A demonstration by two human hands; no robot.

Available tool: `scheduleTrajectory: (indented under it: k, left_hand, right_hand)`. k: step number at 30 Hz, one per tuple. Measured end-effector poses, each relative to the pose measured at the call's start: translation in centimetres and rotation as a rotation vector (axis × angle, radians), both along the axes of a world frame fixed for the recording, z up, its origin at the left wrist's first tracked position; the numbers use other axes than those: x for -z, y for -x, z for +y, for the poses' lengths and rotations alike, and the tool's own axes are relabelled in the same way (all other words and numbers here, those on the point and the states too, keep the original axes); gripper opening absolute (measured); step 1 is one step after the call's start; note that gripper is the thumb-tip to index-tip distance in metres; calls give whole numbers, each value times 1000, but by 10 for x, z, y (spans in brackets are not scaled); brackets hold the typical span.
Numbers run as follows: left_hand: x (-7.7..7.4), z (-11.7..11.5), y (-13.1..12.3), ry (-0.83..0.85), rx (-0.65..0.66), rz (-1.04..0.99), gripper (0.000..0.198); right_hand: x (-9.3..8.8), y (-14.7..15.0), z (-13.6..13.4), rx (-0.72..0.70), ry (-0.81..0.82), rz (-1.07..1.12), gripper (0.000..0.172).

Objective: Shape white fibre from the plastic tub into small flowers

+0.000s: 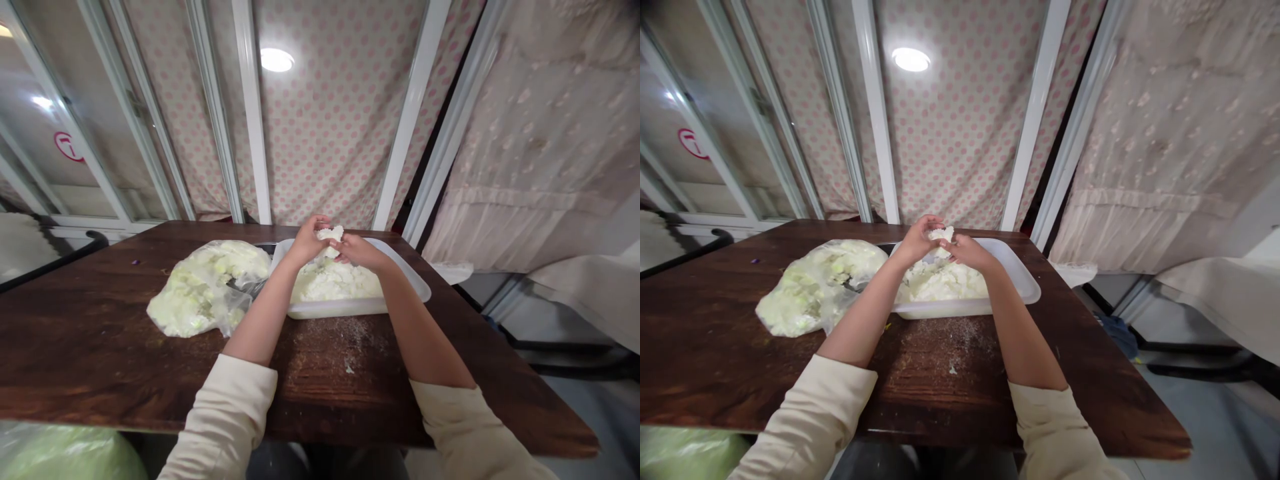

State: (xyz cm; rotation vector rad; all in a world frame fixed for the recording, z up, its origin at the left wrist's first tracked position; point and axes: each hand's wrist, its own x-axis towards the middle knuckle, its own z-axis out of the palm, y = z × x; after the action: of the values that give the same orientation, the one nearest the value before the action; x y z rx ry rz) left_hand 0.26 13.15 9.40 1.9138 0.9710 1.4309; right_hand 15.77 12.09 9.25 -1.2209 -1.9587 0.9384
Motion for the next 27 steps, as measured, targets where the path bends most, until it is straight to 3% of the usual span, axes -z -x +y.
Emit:
scheduleTrajectory:
  k: [5, 10, 17, 20, 27]
  left_hand:
    - [1, 0, -2, 52, 116, -124, 41]
    - [3, 2, -1, 19, 109, -63, 45]
    - [5, 5, 2, -47, 29, 44, 39]
    - [3, 2, 2, -9, 86, 97, 29]
    - [5, 0, 1, 79, 153, 147, 30]
  right_hand:
    - [0, 9, 3, 99, 51, 229, 9]
    - [3, 2, 8, 203, -4, 268, 8]
    - [0, -3, 7, 207, -36, 255, 3]
    - [-3, -2, 3, 202, -31, 270, 2]
    - [-2, -1, 5, 131, -75, 240, 3]
